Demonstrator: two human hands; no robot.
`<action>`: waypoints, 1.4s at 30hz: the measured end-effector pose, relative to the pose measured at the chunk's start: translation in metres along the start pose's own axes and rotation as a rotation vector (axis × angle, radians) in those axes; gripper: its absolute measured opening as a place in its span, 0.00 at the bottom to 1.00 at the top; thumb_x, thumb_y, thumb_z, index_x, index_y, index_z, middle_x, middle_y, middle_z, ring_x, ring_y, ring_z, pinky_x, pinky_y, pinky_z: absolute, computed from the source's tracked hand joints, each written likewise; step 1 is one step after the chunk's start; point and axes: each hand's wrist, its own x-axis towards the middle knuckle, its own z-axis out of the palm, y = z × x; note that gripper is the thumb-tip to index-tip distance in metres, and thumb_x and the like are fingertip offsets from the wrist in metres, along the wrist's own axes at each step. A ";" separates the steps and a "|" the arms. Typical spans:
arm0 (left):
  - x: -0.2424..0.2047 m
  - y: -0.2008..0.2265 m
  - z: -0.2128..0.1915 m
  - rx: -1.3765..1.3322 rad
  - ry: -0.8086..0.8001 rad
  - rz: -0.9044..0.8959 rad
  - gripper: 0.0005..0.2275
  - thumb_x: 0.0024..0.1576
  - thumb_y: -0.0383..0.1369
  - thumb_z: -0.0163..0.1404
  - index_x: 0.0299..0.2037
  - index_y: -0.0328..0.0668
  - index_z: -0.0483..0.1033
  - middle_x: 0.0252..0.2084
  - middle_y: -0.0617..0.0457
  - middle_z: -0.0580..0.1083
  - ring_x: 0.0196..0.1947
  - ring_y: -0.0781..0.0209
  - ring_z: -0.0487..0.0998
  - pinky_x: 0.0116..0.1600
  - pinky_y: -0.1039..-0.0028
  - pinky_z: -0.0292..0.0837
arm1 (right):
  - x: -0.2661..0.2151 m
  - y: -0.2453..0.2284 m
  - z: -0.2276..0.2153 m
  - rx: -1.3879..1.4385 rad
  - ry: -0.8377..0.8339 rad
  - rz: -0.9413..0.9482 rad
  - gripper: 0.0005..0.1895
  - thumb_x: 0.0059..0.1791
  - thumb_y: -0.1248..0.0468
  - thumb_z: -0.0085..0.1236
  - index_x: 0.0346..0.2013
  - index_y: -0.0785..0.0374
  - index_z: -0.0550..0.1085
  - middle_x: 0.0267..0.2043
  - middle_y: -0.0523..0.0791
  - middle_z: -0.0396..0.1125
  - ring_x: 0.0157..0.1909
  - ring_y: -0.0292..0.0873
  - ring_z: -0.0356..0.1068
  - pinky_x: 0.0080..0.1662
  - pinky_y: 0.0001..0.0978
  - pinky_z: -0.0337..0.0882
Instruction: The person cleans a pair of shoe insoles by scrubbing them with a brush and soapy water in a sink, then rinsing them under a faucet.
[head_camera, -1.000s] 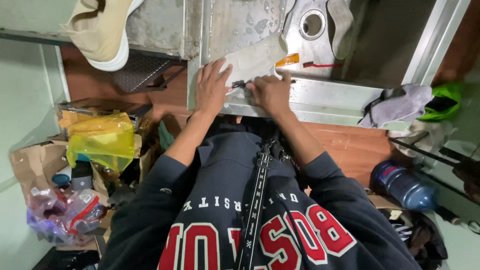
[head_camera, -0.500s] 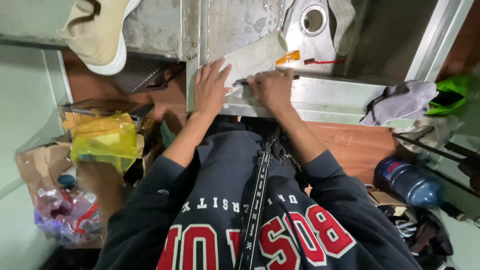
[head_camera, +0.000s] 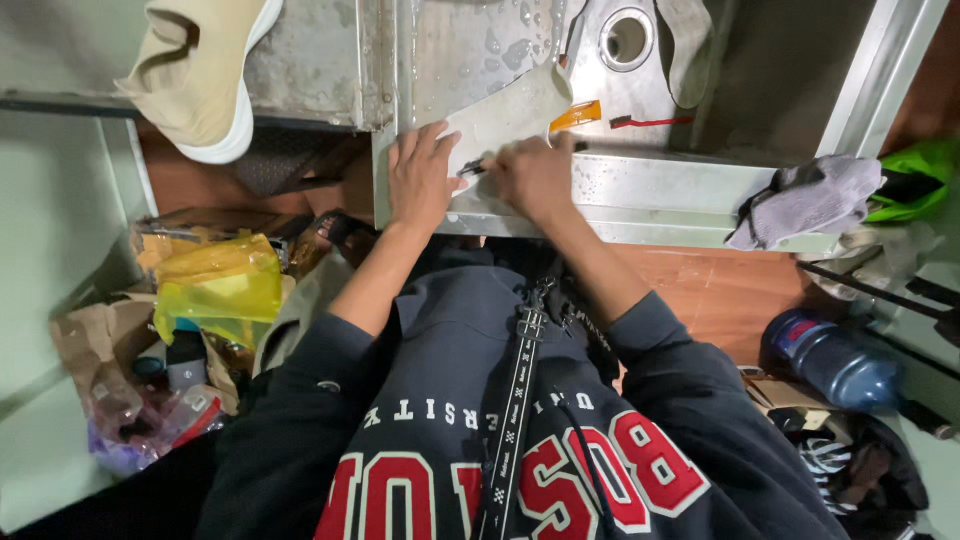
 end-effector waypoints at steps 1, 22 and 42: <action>0.004 0.000 0.000 0.002 0.001 0.008 0.35 0.45 0.39 0.74 0.66 0.50 0.76 0.68 0.55 0.69 0.67 0.53 0.66 0.68 0.54 0.61 | 0.005 0.019 -0.017 -0.001 0.006 0.006 0.15 0.57 0.48 0.58 0.32 0.50 0.82 0.29 0.42 0.74 0.40 0.50 0.77 0.56 0.63 0.60; 0.008 0.007 -0.032 -0.089 -0.050 -0.102 0.53 0.45 0.40 0.74 0.79 0.48 0.49 0.67 0.53 0.76 0.59 0.51 0.70 0.61 0.59 0.62 | 0.036 0.012 -0.002 -0.058 -0.113 -0.040 0.14 0.55 0.44 0.55 0.31 0.42 0.82 0.29 0.39 0.74 0.39 0.48 0.75 0.56 0.61 0.57; 0.007 0.002 -0.028 -0.197 -0.069 -0.160 0.58 0.46 0.39 0.75 0.82 0.51 0.41 0.67 0.58 0.78 0.56 0.55 0.69 0.57 0.62 0.58 | 0.055 -0.014 0.003 -0.007 -0.247 0.109 0.16 0.58 0.44 0.53 0.40 0.42 0.86 0.36 0.42 0.80 0.49 0.52 0.79 0.66 0.81 0.49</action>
